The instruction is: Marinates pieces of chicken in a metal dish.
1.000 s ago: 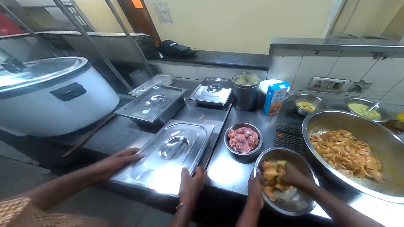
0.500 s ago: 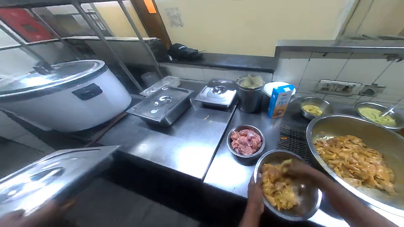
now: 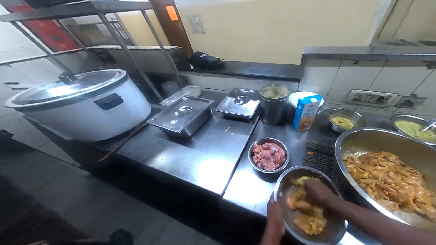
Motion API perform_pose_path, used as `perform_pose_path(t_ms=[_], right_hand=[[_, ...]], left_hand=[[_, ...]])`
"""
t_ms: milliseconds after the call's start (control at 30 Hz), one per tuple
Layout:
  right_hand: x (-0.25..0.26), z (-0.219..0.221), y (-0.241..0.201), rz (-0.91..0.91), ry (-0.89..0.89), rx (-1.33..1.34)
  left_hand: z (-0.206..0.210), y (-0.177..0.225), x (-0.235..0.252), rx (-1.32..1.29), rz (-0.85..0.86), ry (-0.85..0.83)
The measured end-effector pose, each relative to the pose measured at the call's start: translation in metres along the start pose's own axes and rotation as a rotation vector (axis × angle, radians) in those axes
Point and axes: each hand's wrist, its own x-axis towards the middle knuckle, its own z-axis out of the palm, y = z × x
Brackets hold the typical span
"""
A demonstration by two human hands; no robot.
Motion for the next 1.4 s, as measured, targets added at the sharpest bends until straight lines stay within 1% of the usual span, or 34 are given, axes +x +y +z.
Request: perform_pose_path(t_ms=[67,100,133,167,233,267,333,400,467,533,567,633,700,767,800,833,900,933,967,1067,1100,1133,1167,1200,1267,1300,1333,1400], right_hand=[[-0.008,0.016,-0.022,-0.171,-0.156,-0.075],[-0.005,0.025,-0.028,-0.261,-0.212,-0.103],[0.005,0.033,-0.028,-0.318,-0.229,-0.128],[0.015,0.035,-0.023,-0.313,-0.221,-0.135],[0.027,0.026,-0.006,-0.188,-0.185,-0.145],[0.023,0.023,-0.002,-0.117,-0.182,-0.156],[-0.001,0.033,-0.014,-0.019,-0.268,-0.137],[-0.021,0.056,-0.044,-0.044,-0.306,-0.069],[-0.016,0.073,-0.082,-0.156,-0.248,-0.011],[0.008,0.068,-0.124,-0.229,-0.181,0.036],[0.023,0.059,-0.144,-0.235,-0.141,0.056],[0.047,0.027,-0.173,-0.238,-0.034,0.104],[0.056,-0.010,-0.206,-0.253,0.110,0.195],[0.061,-0.027,-0.245,-0.243,0.253,0.281],[0.066,-0.027,-0.265,-0.226,0.283,0.301],[0.074,-0.022,-0.283,-0.218,0.264,0.300],[0.100,-0.011,-0.308,-0.270,0.087,0.196],[0.119,-0.012,-0.313,-0.292,0.027,0.140],[0.138,-0.016,-0.316,-0.291,0.052,0.118],[0.189,-0.046,-0.328,-0.208,0.252,0.183],[0.203,-0.054,-0.337,-0.186,0.258,0.211],[0.214,-0.059,-0.351,-0.181,0.219,0.225],[0.224,-0.056,-0.365,-0.198,0.137,0.208],[0.229,-0.050,-0.381,-0.228,0.031,0.153],[0.237,-0.035,-0.406,-0.280,-0.119,-0.059],[0.244,-0.032,-0.410,-0.296,-0.140,-0.145],[0.253,-0.037,-0.408,-0.313,-0.124,-0.184],[0.284,-0.065,-0.396,-0.345,-0.005,-0.151]], left_hand=[[-0.001,-0.001,0.000,-0.009,-0.001,-0.003],[-0.002,-0.001,-0.001,-0.012,-0.001,-0.003],[-0.003,-0.001,-0.003,-0.011,0.001,0.005],[-0.007,-0.001,-0.006,-0.005,0.007,0.022],[-0.017,0.001,-0.012,-0.011,0.034,0.079],[-0.023,0.002,-0.014,-0.029,0.053,0.118],[-0.034,0.005,-0.021,-0.062,0.070,0.186],[-0.047,0.008,-0.028,-0.076,0.072,0.225],[-0.065,0.015,-0.035,-0.072,0.074,0.222],[-0.093,0.029,-0.038,-0.069,0.081,0.214],[-0.112,0.038,-0.038,-0.080,0.083,0.220],[-0.148,0.061,-0.035,-0.141,0.109,0.242],[-0.182,0.093,-0.030,-0.202,0.157,0.255],[-0.211,0.127,-0.018,-0.209,0.198,0.257],[-0.223,0.140,-0.008,-0.202,0.216,0.258],[-0.234,0.151,0.002,-0.192,0.231,0.258],[-0.254,0.168,0.024,-0.190,0.247,0.269],[-0.263,0.175,0.035,-0.191,0.250,0.275],[-0.273,0.181,0.047,-0.190,0.246,0.276],[-0.297,0.200,0.083,-0.194,0.236,0.270],[-0.301,0.209,0.094,-0.181,0.227,0.262],[-0.306,0.219,0.105,-0.165,0.219,0.258],[-0.310,0.227,0.116,-0.151,0.208,0.261],[-0.314,0.237,0.125,-0.145,0.195,0.256],[-0.321,0.255,0.142,-0.138,0.173,0.247],[-0.326,0.262,0.149,-0.117,0.166,0.243],[-0.330,0.268,0.155,-0.089,0.160,0.227],[-0.338,0.276,0.169,-0.036,0.164,0.198]])
